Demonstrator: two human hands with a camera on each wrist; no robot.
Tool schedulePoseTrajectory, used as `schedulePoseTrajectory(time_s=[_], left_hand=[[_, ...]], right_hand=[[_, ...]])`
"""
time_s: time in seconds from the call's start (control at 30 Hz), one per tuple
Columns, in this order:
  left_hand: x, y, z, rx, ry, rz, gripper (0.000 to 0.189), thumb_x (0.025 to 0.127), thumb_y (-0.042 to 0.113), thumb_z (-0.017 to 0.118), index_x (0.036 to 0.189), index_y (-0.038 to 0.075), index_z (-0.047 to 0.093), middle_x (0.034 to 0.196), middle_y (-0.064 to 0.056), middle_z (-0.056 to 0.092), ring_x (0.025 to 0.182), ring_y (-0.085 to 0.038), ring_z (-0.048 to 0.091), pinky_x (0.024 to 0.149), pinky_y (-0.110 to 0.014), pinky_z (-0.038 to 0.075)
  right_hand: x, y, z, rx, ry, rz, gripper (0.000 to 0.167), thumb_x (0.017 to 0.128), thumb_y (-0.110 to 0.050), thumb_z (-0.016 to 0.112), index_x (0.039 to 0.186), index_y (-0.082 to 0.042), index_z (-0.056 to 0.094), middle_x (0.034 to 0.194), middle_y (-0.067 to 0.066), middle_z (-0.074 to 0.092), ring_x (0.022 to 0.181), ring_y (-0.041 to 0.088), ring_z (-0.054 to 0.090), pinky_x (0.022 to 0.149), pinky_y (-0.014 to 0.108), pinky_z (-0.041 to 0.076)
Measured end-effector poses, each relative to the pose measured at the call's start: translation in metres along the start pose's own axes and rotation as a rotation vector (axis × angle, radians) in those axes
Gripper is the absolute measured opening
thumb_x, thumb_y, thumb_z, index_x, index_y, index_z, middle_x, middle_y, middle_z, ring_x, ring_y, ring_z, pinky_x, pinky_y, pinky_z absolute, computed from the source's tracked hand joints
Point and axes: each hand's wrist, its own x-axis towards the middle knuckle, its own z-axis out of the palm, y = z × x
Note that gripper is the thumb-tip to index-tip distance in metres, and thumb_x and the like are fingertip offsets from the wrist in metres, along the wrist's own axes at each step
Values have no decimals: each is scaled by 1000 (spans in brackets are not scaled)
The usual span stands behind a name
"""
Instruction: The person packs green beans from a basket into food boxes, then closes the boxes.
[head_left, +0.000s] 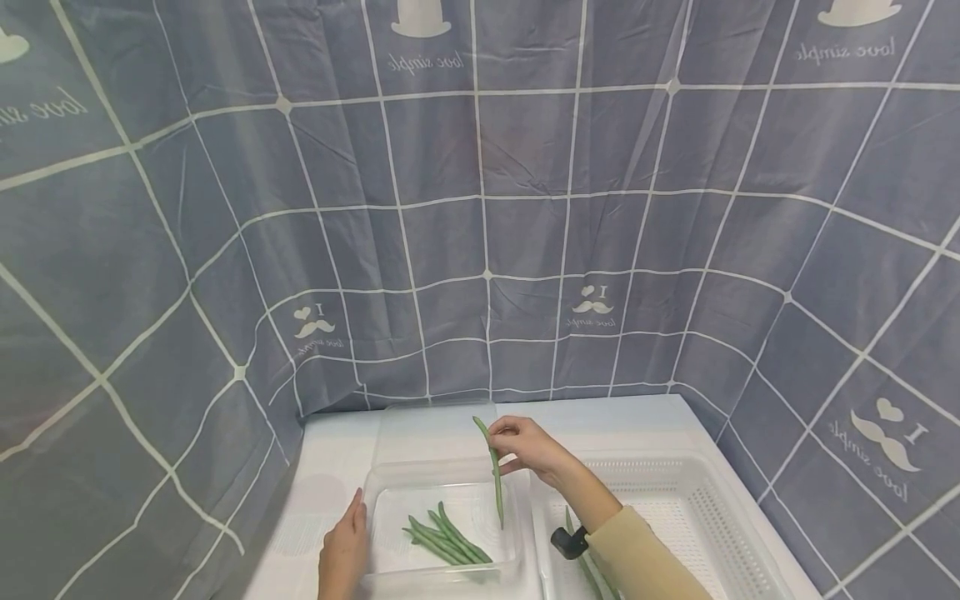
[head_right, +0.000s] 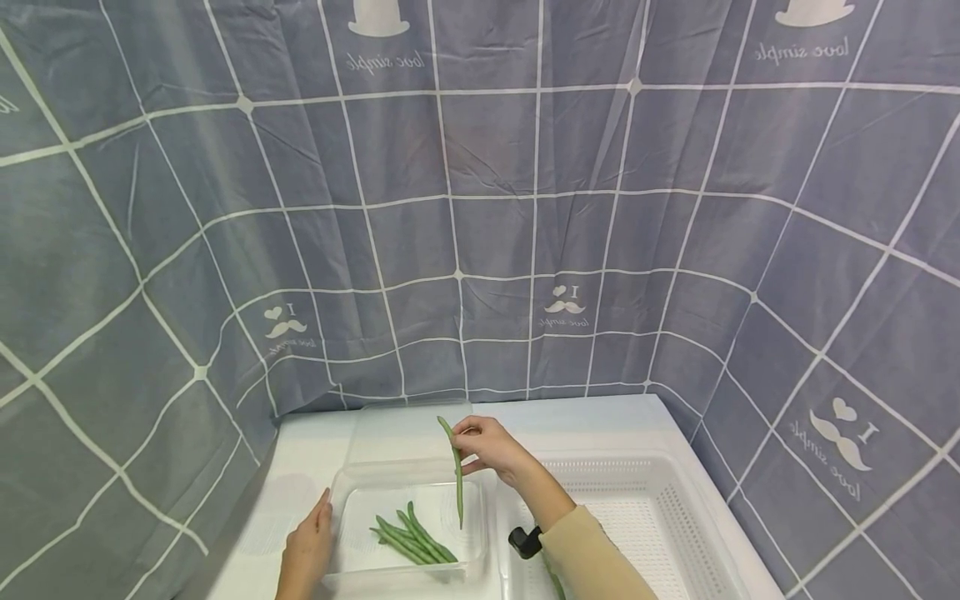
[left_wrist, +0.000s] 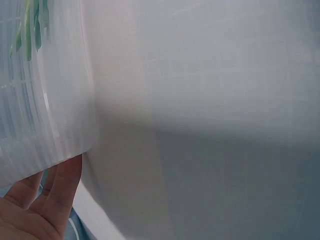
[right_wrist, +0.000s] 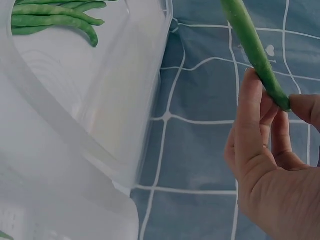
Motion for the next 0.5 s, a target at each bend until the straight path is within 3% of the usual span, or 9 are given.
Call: schedulePoseTrajectory(time_s=[0.27,0.5], left_hand=[[0,0,0,-1,7,6,55,117,33,29,157,-1,45,147,-32,56,128,-55,62,101,-71,53],[0,-1,1,6,21,17,55,117,33,29,156,-1,48,146,-32,57,126,-56,63,98,-72,54]], right_hand=[[11,4,15,-14,-19,25,26,99,-14,67,119,3,66,100,8,68,87,16,70,80,38,69],[20,9,33,-68,-35,57,26,99,-12,68,120,3,66,107,18,71,86,17,73,75,37,69]])
